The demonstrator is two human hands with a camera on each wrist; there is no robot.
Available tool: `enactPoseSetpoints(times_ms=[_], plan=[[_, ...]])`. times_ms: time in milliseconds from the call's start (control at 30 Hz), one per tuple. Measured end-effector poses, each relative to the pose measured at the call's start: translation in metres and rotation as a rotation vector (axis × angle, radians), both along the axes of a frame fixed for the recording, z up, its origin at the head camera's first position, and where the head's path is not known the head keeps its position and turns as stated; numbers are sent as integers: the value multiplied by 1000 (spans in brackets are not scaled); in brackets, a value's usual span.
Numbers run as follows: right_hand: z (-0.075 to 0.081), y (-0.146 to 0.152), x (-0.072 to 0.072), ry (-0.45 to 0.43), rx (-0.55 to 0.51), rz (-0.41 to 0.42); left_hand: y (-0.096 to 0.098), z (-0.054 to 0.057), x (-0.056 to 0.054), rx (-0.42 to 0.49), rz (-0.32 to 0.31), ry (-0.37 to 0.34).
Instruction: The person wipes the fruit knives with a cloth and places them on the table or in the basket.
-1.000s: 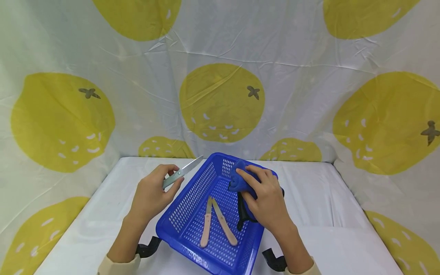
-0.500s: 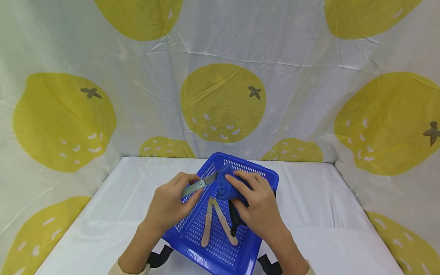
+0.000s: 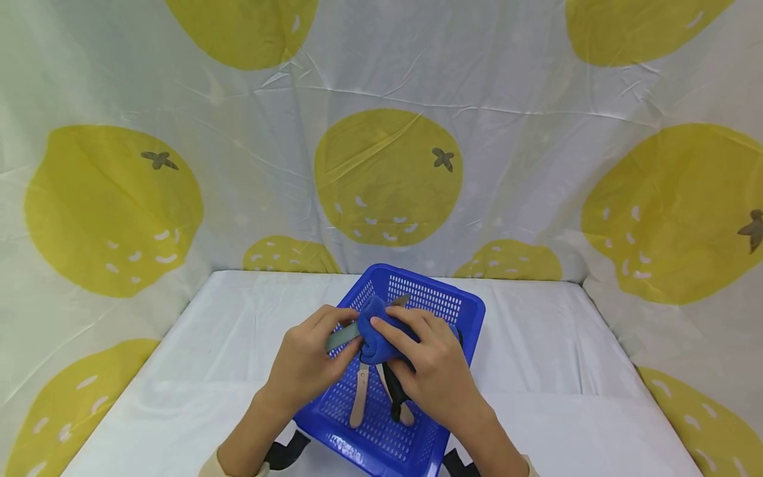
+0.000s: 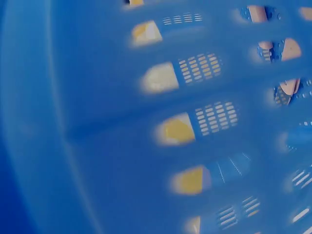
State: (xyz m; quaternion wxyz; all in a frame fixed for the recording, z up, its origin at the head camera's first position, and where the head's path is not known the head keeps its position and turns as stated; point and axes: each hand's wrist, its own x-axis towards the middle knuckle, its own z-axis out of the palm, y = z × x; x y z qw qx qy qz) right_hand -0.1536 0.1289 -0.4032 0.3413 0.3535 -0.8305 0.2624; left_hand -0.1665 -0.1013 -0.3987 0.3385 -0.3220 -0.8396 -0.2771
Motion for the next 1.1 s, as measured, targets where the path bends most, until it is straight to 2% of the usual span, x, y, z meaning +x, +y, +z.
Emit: enactPoseSetpoints(times_ms=[133, 433, 567, 867, 1100], plan=[[0, -1, 1, 7, 8, -12, 0, -1, 0, 53, -42, 6], [1, -5, 2, 97, 2, -62, 0, 0, 1, 94, -138, 4], [1, -3, 2, 113, 4, -81, -1, 1, 2, 106, -153, -15], [3, 8, -3, 81, -7, -130, -6, 3, 1, 101, -164, -16], [1, 17, -9, 104, -48, -168, -8, 3, 0, 91, -182, -2]])
